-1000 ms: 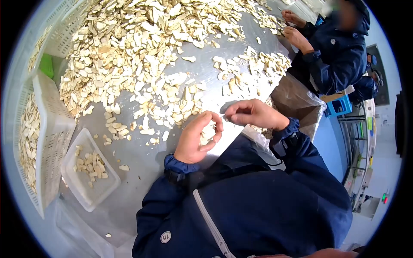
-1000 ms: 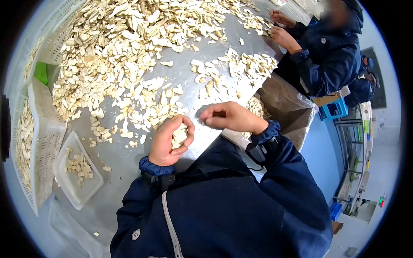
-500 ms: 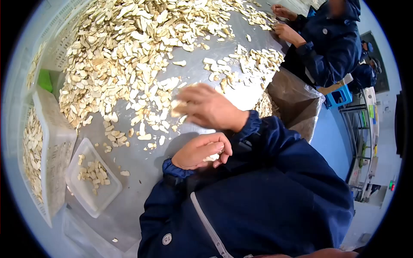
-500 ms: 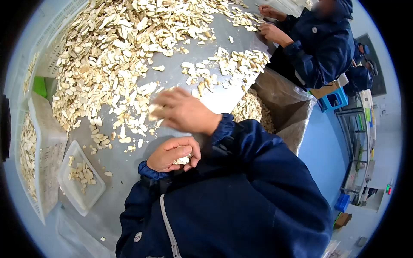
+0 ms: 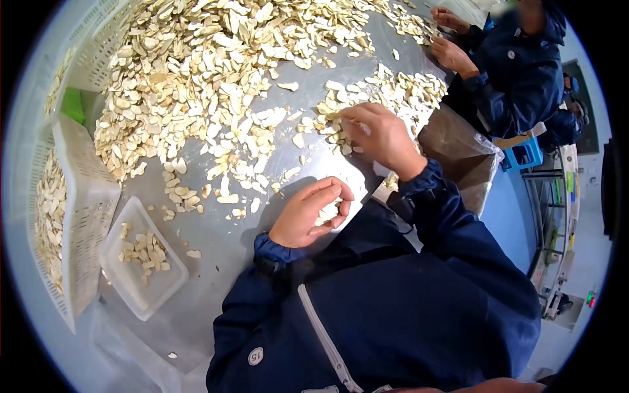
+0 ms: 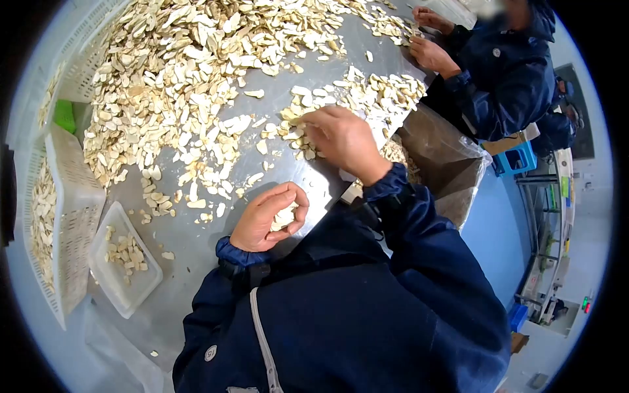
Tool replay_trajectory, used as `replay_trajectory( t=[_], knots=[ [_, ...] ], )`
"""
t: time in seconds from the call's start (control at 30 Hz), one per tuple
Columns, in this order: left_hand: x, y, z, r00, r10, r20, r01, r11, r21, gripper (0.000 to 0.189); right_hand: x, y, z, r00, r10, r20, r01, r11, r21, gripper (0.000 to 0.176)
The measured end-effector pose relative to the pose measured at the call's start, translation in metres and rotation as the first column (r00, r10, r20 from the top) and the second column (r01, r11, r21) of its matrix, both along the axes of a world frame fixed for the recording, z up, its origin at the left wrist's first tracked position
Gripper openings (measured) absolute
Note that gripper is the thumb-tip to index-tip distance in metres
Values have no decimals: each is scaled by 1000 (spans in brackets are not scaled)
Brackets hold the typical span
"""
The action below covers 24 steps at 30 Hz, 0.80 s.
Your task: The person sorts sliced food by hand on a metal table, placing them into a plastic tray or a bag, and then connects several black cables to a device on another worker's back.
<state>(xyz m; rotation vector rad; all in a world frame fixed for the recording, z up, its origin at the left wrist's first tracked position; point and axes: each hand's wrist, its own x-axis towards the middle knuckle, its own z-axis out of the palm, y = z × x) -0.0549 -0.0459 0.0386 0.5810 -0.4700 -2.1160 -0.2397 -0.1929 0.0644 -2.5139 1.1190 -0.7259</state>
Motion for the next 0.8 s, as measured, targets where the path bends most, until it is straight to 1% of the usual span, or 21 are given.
replay_trajectory(
  t=[0.07,0.17,0.27,0.3,0.4,0.43,0.47,0.53,0.6,0.63,0.73,0.8],
  knots=[
    [0,0,0,1000,13,10,-13,1000,6,28,13,3,0,997,62,-35,-64,996,-57,17],
    [2,0,1,1000,11,9,-10,1000,-11,29,-1,0,0,996,75,-50,-71,995,75,14],
    [1,0,-1,1000,8,-7,-8,1000,-8,28,-24,-8,5,994,-7,-108,15,997,79,13],
    [1,-1,-1,1000,11,-13,-12,1000,-3,28,-27,-11,7,987,-47,-153,50,999,15,14],
    [0,0,-1,1000,22,-14,-22,1000,2,27,-10,-10,7,996,-48,-74,51,998,33,17],
    [0,0,-3,1000,22,-8,-22,1000,-4,27,1,-12,0,1000,14,-10,-15,1000,-11,20],
    [0,0,-3,1000,20,-2,-20,1000,-10,27,14,-12,-4,998,25,-50,-29,996,-81,27],
    [0,2,-1,999,33,29,-34,999,5,28,35,-13,-13,997,30,-71,-47,968,-248,30],
    [-2,0,0,999,27,40,-27,1000,6,28,40,-14,-18,991,5,-132,-29,983,-183,27],
    [0,0,-1,999,28,43,-28,1000,8,28,37,-15,-17,990,11,-139,-35,984,-173,22],
    [-1,-1,-1,999,24,37,-25,1000,18,28,18,-12,-12,984,44,-175,-63,993,-104,21],
    [0,-1,1,999,14,42,-14,1000,11,29,-1,-8,-8,995,78,-57,-82,995,-63,23]
  ],
)
